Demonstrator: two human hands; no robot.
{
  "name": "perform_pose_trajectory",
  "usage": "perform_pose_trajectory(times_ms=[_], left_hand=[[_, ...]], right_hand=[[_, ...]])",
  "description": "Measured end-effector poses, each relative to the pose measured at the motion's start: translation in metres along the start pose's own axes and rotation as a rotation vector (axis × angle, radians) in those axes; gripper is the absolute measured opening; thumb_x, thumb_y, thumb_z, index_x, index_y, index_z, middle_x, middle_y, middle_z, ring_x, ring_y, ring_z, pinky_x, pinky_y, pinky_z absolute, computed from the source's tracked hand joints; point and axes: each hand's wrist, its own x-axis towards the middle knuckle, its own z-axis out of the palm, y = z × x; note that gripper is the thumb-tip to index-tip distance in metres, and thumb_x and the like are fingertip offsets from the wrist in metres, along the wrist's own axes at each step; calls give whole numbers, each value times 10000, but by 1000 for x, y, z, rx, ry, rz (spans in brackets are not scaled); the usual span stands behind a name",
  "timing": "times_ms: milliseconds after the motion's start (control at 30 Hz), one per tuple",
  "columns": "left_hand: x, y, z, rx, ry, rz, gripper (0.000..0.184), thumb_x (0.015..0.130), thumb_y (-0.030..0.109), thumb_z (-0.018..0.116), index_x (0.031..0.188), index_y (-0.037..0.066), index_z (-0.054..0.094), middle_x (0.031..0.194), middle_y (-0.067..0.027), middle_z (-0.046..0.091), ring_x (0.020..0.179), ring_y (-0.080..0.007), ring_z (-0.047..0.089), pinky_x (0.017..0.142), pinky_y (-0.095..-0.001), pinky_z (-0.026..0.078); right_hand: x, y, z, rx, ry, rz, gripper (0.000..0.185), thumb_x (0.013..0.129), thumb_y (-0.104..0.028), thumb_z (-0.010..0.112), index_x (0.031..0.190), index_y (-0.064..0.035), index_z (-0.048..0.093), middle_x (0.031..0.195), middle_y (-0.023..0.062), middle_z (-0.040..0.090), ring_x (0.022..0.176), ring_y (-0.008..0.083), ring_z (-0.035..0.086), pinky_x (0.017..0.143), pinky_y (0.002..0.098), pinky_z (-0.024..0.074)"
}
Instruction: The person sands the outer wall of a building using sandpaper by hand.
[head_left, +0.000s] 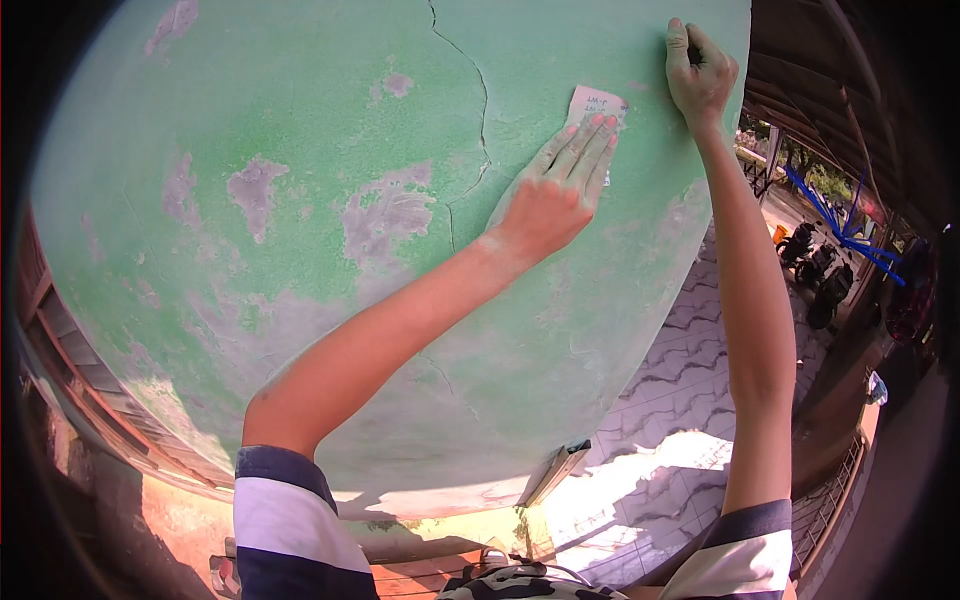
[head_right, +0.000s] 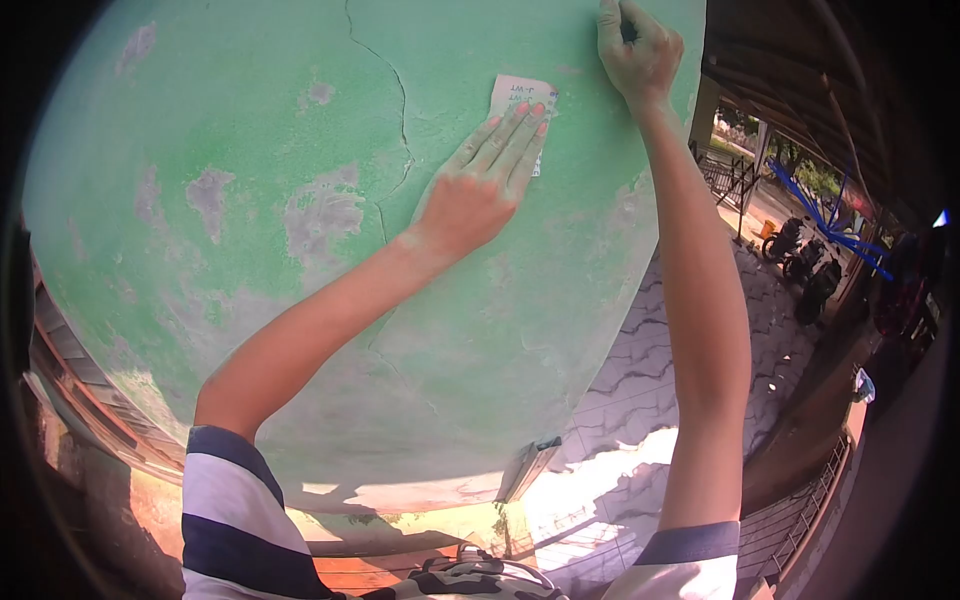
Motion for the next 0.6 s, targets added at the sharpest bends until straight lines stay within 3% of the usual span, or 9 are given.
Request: perform_pose_trajectory(times_ms=[133,200,267,300,367,433,500,600], left_hand=[[34,-20,5,112,52,-26,506,858,73,570,1349,-48,579,1449,-170,557,1360,-278,527,1145,-391,416],[84,-57,-10,90,-75,-184,512,854,71,570,1351,-54,575,1448,-190,550,1379,-292,504,1146,-393,412],[128,-79,-44,-164,-536,-378,468,803,78,589,1236,-96,623,1203,-181,678,1164,-310,636,1083,-393,444],[120,-76,-39,-156,-544,-375,468,803,78,589,1236,-96,623,1203,-181,678,1164,-310,636,1083,-393,444],[81,-58,-21,55,-207,-275,526,857,60,564,1370,-57,558,1449,-212,539,1388,-307,492,1145,-394,412],[21,-17,-11,197,10,-159,539,861,53,562,1389,-53,541,1475,-232,506,1398,-320,478,1143,-398,414],[-31,23,-16,76,-90,-167,548,864,46,556,1403,-50,529,1496,-217,490,1408,-313,468,1151,-405,404],[-34,6,-8,32,-42,-136,542,866,42,555,1399,-50,532,1513,-196,480,1415,-301,461,1148,-402,407]], right_hand=[[-10,1,-10,26,-25,7,361,975,-271,665,759,8,589,550,99,414,494,139,351,483,331,335],[-8,-4,-11,46,-2,-34,350,976,-254,667,764,10,582,558,100,408,502,140,351,486,317,334],[-7,3,-12,41,-25,-39,348,978,-257,666,770,11,588,563,100,414,508,140,352,488,313,336],[-7,6,-13,27,-49,-49,347,980,-260,666,776,11,595,568,99,420,513,141,353,489,308,338],[-9,10,-14,36,-60,-10,350,987,-269,657,787,13,602,576,99,430,520,147,355,492,314,343],[-8,14,-12,3,-61,-1,350,991,-288,650,816,14,622,586,111,460,521,151,379,502,318,365],[-12,10,-9,36,-16,-22,349,992,-307,644,848,11,643,600,131,490,528,161,413,522,323,395],[-8,15,-11,19,-24,20,343,991,-317,644,885,7,672,617,139,530,535,172,457,543,324,422]])
